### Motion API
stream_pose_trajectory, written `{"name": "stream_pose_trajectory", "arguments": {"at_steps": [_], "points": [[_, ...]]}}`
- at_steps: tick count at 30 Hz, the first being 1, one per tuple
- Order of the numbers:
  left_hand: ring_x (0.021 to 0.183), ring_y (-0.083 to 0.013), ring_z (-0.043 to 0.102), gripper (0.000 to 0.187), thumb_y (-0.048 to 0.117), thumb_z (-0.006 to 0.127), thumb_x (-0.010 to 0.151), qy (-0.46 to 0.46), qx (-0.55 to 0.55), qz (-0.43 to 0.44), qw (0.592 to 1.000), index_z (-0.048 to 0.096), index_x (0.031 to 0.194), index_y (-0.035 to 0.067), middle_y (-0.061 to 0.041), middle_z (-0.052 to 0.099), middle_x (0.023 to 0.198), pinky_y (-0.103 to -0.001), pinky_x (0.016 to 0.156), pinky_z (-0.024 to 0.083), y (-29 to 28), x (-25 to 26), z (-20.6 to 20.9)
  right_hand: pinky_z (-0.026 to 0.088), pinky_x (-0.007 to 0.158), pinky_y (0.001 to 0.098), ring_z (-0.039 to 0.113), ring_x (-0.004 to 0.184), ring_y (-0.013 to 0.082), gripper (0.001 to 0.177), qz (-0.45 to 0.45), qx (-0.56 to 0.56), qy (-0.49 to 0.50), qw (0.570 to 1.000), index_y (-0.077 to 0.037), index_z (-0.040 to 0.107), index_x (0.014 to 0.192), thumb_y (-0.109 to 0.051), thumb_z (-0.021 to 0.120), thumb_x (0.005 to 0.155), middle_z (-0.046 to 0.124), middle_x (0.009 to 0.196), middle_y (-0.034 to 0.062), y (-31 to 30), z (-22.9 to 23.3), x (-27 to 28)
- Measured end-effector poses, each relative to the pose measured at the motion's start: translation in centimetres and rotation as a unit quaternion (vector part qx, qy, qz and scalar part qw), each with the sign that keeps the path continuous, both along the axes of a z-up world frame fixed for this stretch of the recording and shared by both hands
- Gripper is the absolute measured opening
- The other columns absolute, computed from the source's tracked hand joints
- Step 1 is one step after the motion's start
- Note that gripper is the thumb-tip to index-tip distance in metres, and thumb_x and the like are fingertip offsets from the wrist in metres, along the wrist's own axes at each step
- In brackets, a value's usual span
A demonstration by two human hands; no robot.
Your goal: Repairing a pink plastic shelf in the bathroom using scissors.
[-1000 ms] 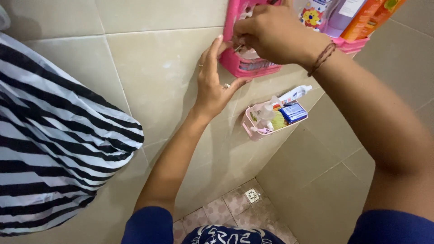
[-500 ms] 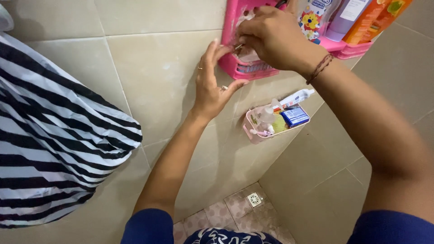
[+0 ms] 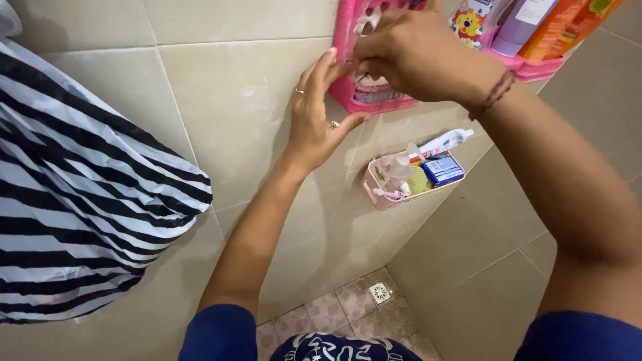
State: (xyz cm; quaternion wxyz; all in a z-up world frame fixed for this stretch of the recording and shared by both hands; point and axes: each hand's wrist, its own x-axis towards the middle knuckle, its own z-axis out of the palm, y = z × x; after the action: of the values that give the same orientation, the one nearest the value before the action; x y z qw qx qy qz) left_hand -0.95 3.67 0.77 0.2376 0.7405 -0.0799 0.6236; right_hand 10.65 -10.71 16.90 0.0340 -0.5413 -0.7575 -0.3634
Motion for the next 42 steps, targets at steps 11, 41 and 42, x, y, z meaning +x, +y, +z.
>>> {"name": "stream_pose_trajectory", "arguments": {"at_steps": [11,41,42], "points": [[0.116,-0.0261,0.070,0.066,0.020,0.094,0.082,0.064,0.045,0.032,0.996,0.059,0.136,0.007,-0.011,0.062,0.129,-0.036,0.098,0.061,-0.6,-1.9,4.3,0.047,0.076,0.0452,0.065,0.076,0.0271,0.008,-0.035,0.145,-0.052,0.987,-0.009,0.071,0.093,-0.014,0.076,0.097,0.067,0.081,0.0063,-5.1,-0.5,-3.8],[0.074,-0.0098,0.067,0.032,0.029,0.056,0.105,0.178,-0.261,-0.343,0.885,0.060,0.120,0.002,-0.002,0.068,0.087,-0.025,0.058,0.060,-6.9,-1.7,-2.2,0.051,0.069,0.0514,0.065,0.071,0.0429,0.027,-0.199,-0.001,0.255,0.946,0.000,0.070,0.084,-0.018,0.058,0.101,0.067,0.076,0.0217,-1.4,-3.5,-1.7],[0.070,-0.0104,0.067,0.030,0.029,0.053,0.107,0.218,-0.296,-0.441,0.819,0.058,0.118,0.002,-0.003,0.067,0.085,-0.025,0.056,0.056,-7.4,-1.5,-2.2,0.052,0.069,0.0502,0.066,0.071,0.0405,0.026,-0.201,0.011,0.288,0.936,0.000,0.069,0.089,-0.020,0.059,0.101,0.067,0.077,0.0198,-1.8,-3.6,-2.8]]}}
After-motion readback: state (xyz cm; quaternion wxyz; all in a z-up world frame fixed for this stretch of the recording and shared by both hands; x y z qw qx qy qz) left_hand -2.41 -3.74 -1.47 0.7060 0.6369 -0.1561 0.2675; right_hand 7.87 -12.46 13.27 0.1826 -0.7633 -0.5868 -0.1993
